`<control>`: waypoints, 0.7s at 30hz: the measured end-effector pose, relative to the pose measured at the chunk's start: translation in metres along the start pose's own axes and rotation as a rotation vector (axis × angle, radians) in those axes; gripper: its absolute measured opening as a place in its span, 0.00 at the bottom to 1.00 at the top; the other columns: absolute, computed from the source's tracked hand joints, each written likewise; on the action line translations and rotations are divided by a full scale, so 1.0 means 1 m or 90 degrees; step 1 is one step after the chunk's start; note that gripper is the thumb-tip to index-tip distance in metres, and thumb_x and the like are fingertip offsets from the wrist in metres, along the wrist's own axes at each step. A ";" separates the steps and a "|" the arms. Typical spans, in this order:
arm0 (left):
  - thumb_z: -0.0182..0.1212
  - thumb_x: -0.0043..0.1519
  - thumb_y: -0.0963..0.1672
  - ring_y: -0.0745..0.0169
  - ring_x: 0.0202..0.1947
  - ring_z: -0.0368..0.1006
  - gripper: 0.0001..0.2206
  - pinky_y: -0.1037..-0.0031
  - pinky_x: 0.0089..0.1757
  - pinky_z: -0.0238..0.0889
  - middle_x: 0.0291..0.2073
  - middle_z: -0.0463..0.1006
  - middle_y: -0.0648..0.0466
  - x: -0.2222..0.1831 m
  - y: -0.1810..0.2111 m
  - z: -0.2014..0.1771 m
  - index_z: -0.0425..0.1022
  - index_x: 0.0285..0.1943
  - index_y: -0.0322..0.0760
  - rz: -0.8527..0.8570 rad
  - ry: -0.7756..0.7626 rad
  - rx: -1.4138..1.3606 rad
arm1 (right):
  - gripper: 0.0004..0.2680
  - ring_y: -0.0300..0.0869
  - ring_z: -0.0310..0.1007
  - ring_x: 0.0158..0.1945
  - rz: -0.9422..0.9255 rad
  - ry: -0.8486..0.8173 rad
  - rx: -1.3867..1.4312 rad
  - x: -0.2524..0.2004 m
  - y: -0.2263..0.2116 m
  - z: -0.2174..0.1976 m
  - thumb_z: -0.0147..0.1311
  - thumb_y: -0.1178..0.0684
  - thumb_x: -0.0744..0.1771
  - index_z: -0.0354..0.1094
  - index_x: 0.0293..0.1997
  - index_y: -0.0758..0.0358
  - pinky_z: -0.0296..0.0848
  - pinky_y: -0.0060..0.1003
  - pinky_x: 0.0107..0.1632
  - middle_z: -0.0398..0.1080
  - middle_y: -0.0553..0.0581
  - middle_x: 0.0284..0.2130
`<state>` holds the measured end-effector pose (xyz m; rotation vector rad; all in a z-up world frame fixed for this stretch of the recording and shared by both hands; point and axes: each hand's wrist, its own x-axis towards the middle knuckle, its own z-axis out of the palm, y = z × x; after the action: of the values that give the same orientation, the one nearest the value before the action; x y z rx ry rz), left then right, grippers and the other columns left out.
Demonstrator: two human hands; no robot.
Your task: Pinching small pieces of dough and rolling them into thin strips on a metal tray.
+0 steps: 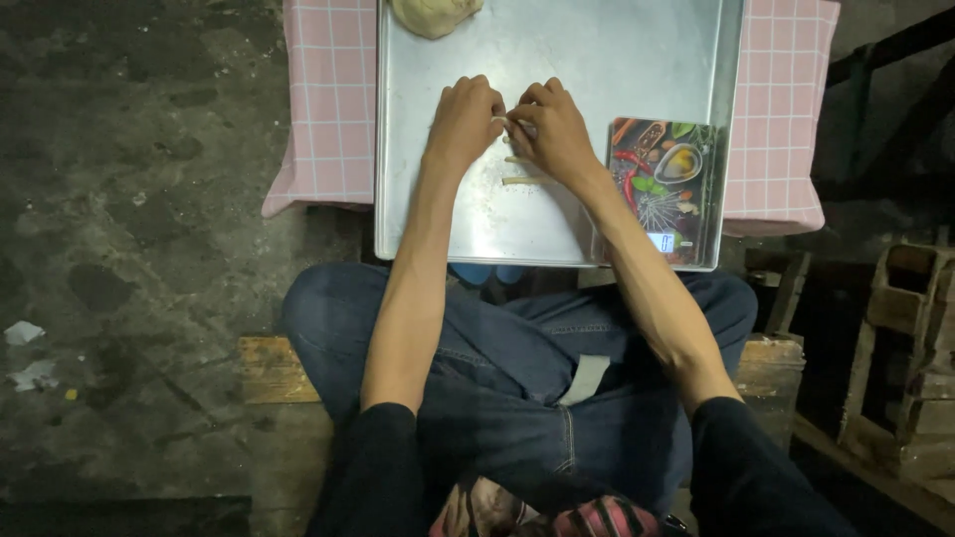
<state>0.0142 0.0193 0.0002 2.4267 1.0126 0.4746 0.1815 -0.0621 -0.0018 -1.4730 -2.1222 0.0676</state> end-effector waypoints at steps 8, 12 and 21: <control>0.64 0.61 0.36 0.53 0.42 0.72 0.03 0.67 0.41 0.70 0.41 0.75 0.45 -0.006 -0.002 -0.022 0.79 0.34 0.33 -0.088 0.010 -0.127 | 0.03 0.49 0.58 0.36 0.029 0.036 -0.056 0.000 -0.004 0.009 0.60 0.58 0.67 0.79 0.34 0.63 0.61 0.41 0.34 0.70 0.54 0.32; 0.61 0.64 0.38 0.54 0.39 0.70 0.06 0.66 0.38 0.66 0.34 0.74 0.50 -0.011 -0.007 -0.038 0.78 0.33 0.36 -0.050 0.114 -0.134 | 0.04 0.49 0.58 0.36 0.022 0.011 -0.040 -0.004 -0.010 -0.004 0.61 0.59 0.69 0.80 0.36 0.62 0.61 0.41 0.37 0.70 0.56 0.33; 0.65 0.64 0.38 0.56 0.38 0.70 0.05 0.67 0.36 0.66 0.33 0.75 0.54 -0.014 -0.001 -0.061 0.73 0.44 0.37 0.029 0.288 -0.140 | 0.11 0.51 0.63 0.43 0.023 0.041 -0.025 -0.058 -0.025 -0.072 0.57 0.66 0.68 0.75 0.58 0.72 0.63 0.43 0.45 0.77 0.64 0.42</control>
<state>-0.0247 0.0269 0.0487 2.1940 1.0169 1.1258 0.2082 -0.1420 0.0439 -1.5164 -2.0556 -0.0080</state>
